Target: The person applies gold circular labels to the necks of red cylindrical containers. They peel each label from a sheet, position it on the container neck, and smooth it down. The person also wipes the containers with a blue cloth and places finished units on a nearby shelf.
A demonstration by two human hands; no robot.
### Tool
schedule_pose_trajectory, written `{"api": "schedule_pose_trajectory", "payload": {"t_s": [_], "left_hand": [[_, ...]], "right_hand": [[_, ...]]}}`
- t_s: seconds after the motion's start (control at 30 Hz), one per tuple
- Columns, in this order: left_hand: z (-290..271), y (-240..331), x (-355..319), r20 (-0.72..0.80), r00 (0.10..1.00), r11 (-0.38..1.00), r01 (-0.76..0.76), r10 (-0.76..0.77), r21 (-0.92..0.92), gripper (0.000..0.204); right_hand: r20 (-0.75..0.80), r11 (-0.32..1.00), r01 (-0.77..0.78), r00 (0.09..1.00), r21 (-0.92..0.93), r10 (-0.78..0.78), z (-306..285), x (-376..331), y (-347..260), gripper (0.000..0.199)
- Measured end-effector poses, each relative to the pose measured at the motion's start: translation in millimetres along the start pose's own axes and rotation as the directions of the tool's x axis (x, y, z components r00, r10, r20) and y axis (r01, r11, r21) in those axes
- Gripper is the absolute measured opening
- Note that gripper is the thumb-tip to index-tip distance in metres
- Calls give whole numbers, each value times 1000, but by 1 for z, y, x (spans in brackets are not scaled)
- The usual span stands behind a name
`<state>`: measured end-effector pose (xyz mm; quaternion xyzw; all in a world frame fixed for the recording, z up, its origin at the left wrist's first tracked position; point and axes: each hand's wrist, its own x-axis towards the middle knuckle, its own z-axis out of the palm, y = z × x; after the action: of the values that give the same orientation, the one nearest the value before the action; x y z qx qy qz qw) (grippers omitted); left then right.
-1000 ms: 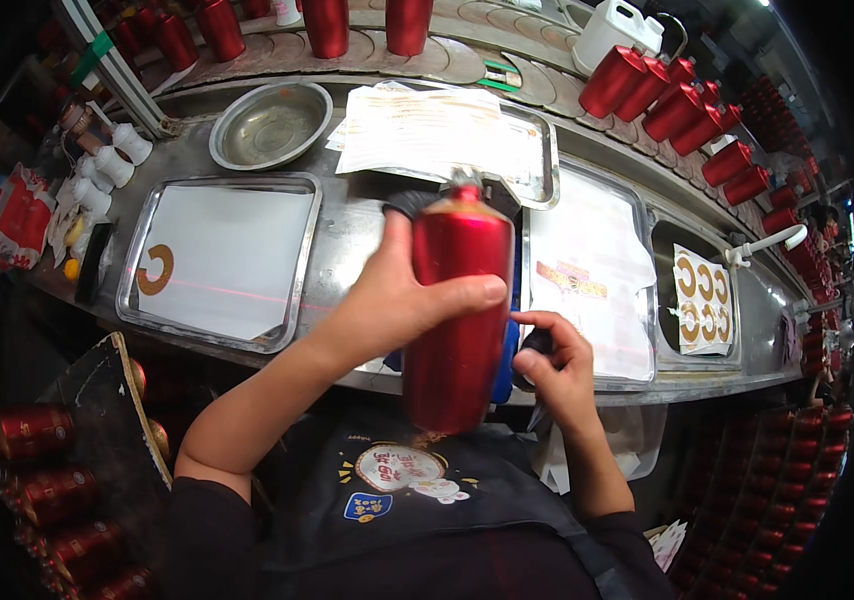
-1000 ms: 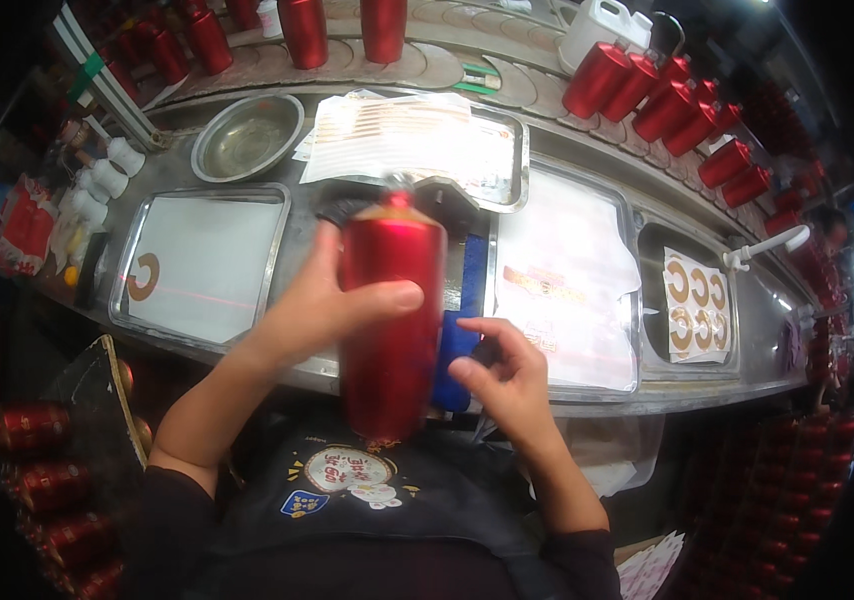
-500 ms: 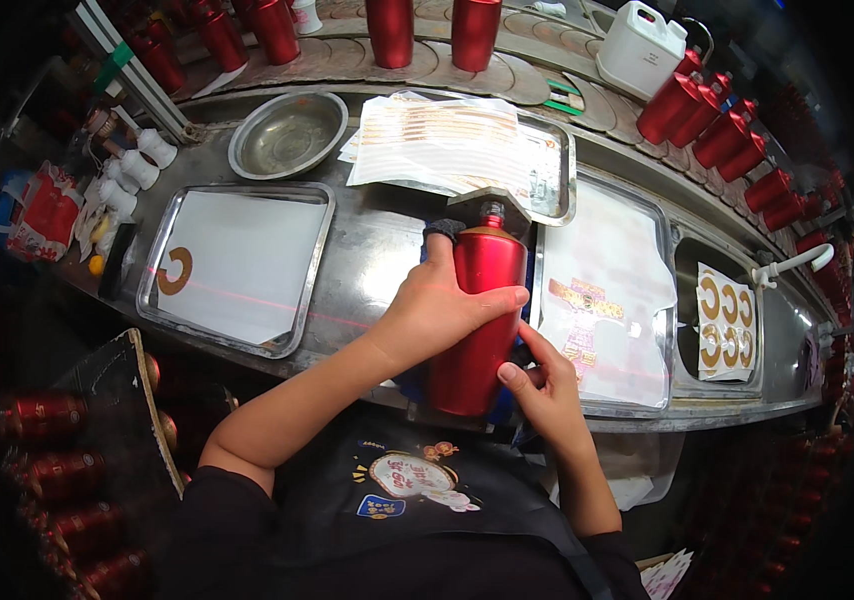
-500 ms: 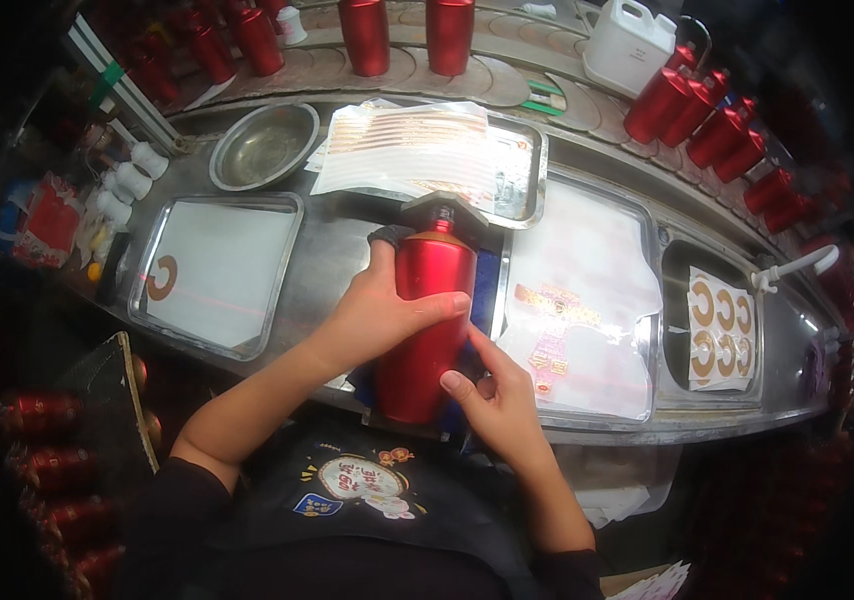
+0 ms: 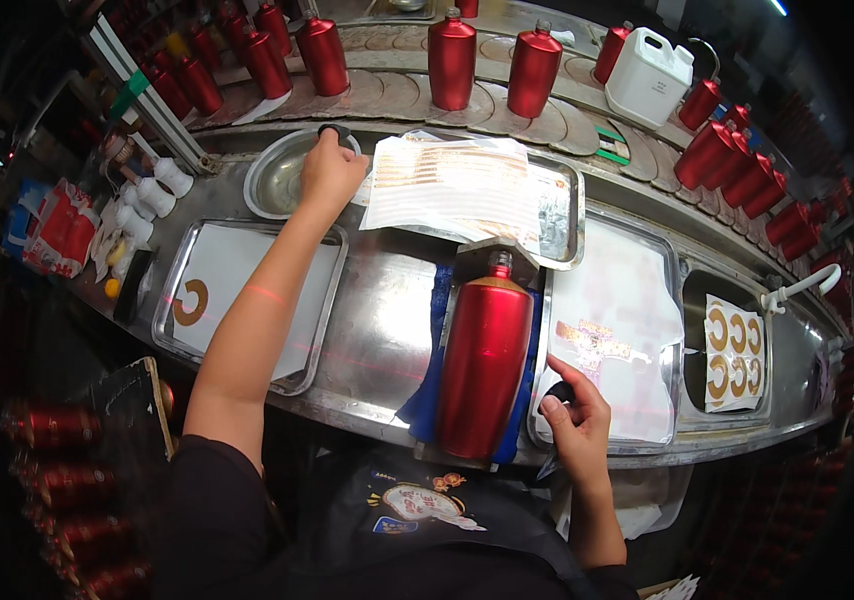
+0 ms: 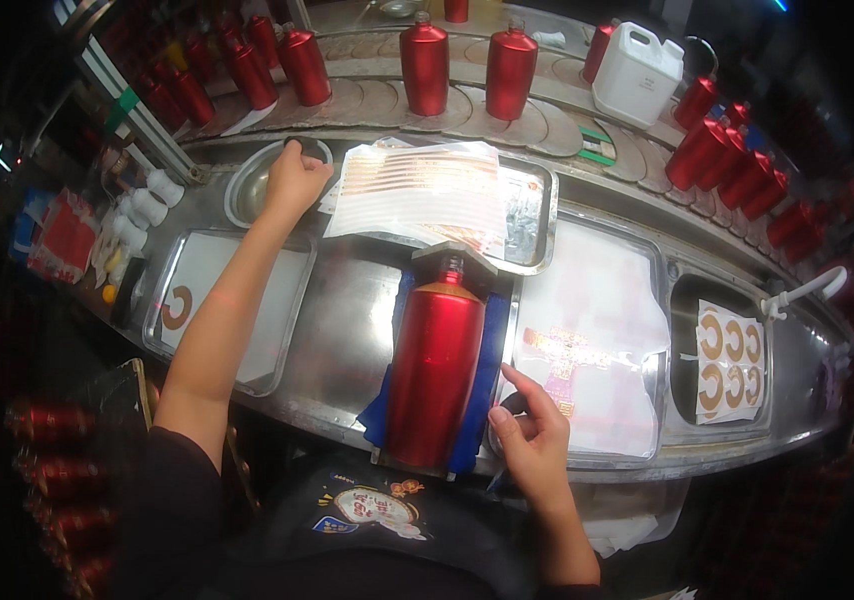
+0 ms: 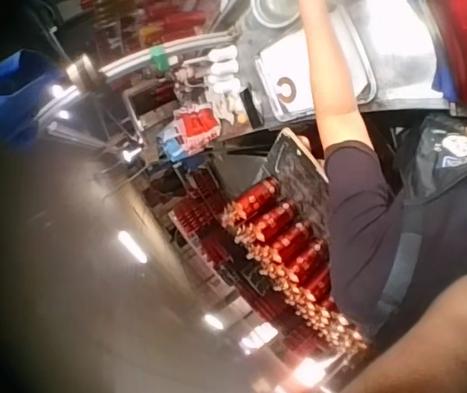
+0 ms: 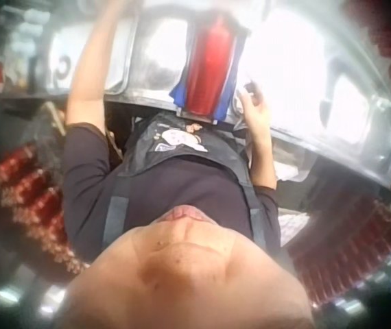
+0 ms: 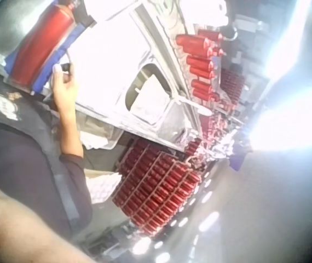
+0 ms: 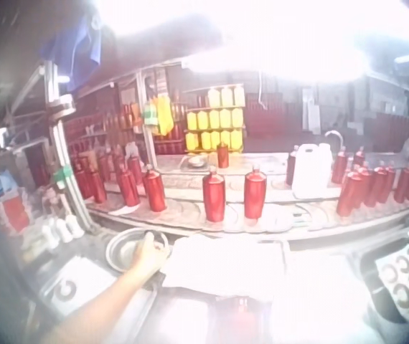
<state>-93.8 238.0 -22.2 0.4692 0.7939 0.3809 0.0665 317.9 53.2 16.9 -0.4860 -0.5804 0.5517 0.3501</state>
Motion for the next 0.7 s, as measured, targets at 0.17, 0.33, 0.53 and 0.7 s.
{"api": "schedule_pose_trajectory", "payload": {"t_s": [0.17,0.33,0.53,0.7], "left_hand": [[40,2,56,100,994,985,36,-53,170,56],[47,3,71,218,973,976,31,-79,217,62],[44,2,69,173,985,979,-54,19,197,55],[40,4,69,253,968,970,-66,5,233,45]], "right_hand": [[3,999,-34,999,-17,34,1,2,-6,49],[-50,995,-98,994,28,100,2,6,-4,48],[-69,990,-142,987,17,143,2,12,0,47],[-58,985,-161,985,69,165,1,10,-2,46]]}}
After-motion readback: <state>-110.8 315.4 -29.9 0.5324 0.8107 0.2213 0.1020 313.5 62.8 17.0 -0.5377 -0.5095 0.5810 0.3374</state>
